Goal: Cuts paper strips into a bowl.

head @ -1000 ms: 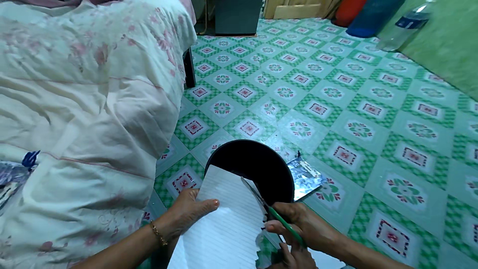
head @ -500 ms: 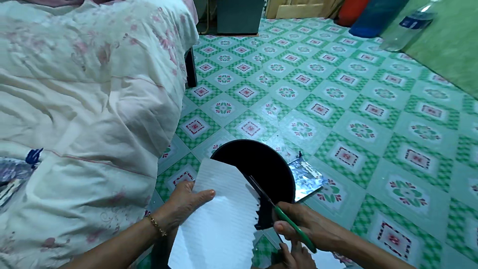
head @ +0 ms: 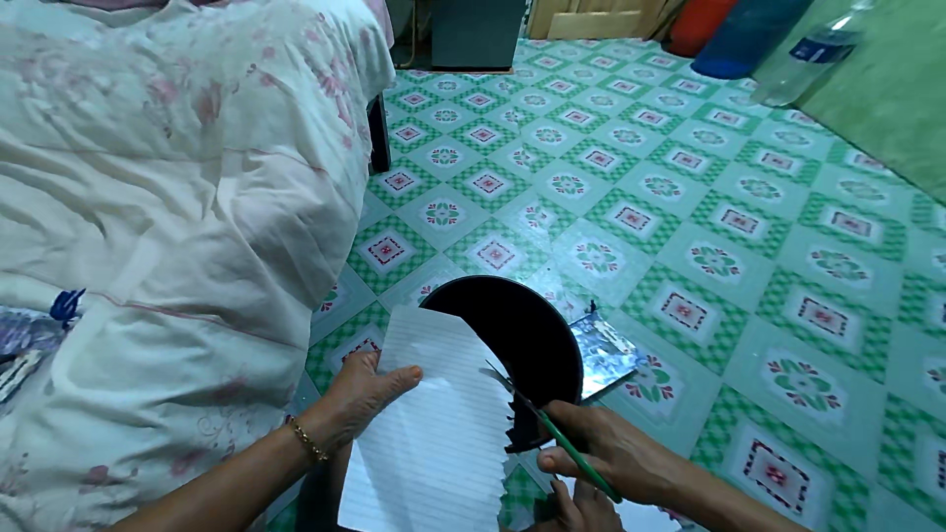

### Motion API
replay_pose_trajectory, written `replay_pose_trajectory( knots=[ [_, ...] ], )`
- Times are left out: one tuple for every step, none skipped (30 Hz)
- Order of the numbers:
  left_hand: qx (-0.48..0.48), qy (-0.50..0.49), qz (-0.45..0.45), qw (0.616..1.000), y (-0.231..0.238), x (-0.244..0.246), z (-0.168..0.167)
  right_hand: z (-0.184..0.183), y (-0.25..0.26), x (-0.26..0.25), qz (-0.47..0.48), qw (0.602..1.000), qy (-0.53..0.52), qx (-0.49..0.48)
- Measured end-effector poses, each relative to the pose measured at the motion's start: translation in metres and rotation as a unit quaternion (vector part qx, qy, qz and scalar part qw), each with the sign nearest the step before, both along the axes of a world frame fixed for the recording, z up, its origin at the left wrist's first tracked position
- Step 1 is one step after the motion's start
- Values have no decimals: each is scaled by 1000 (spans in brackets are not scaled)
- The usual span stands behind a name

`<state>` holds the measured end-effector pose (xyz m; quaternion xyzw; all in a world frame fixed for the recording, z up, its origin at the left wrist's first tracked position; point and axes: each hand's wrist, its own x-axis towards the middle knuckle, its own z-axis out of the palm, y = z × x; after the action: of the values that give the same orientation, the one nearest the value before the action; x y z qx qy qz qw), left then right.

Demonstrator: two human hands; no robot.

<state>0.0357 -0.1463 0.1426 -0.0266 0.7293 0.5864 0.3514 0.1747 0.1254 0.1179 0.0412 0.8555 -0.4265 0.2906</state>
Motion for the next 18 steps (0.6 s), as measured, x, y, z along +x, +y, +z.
replay_pose_trajectory(
  knots=[
    [2,2,-1,1000,0,0,0,0,0,1,-4,1000,8,2],
    [6,4,-1,1000,0,0,0,-1,0,1,-7,1000,16,4],
    [9,3,-2,1000,-1,0,-1,0,0,2,-11,1000,21,5],
    [13,2,-1,1000,-1,0,-1,1,0,2,-16,999,33,5],
    [15,0,1,1000,-1,-1,-1,0,0,3,-21,998,51,4],
    [15,0,2,1000,-1,-1,-2,0,0,4,-27,997,67,0],
    [16,0,5,1000,-1,-1,-2,0,-1,5,-33,996,80,-4],
    [17,-1,9,1000,-1,-1,-3,0,-1,5,-37,996,85,-9],
    [15,-3,10,1000,-1,-1,-3,0,-1,5,-40,995,87,-13],
    [11,-5,11,1000,0,-1,-2,0,-1,5,-40,996,83,-15],
    [8,-7,11,1000,0,-1,-2,0,-1,4,-34,997,68,-14],
    [6,-8,11,1000,0,0,-2,1,0,3,-20,999,43,-9],
    [4,-10,9,1000,0,1,-2,1,0,1,-2,1000,18,-2],
    [3,-12,7,1000,0,1,-3,1,1,1,11,1000,1,7],
    [2,-14,2,1000,0,2,-4,0,0,1,19,1000,-6,15],
    [1,-15,-5,1000,0,3,-5,0,0,1,22,1000,-6,20],
    [-2,-16,-11,1000,0,4,-4,-1,0,1,24,999,-2,24],
    [-5,-16,-16,1000,0,5,-4,-1,-1,1,23,999,3,25]
  ],
)
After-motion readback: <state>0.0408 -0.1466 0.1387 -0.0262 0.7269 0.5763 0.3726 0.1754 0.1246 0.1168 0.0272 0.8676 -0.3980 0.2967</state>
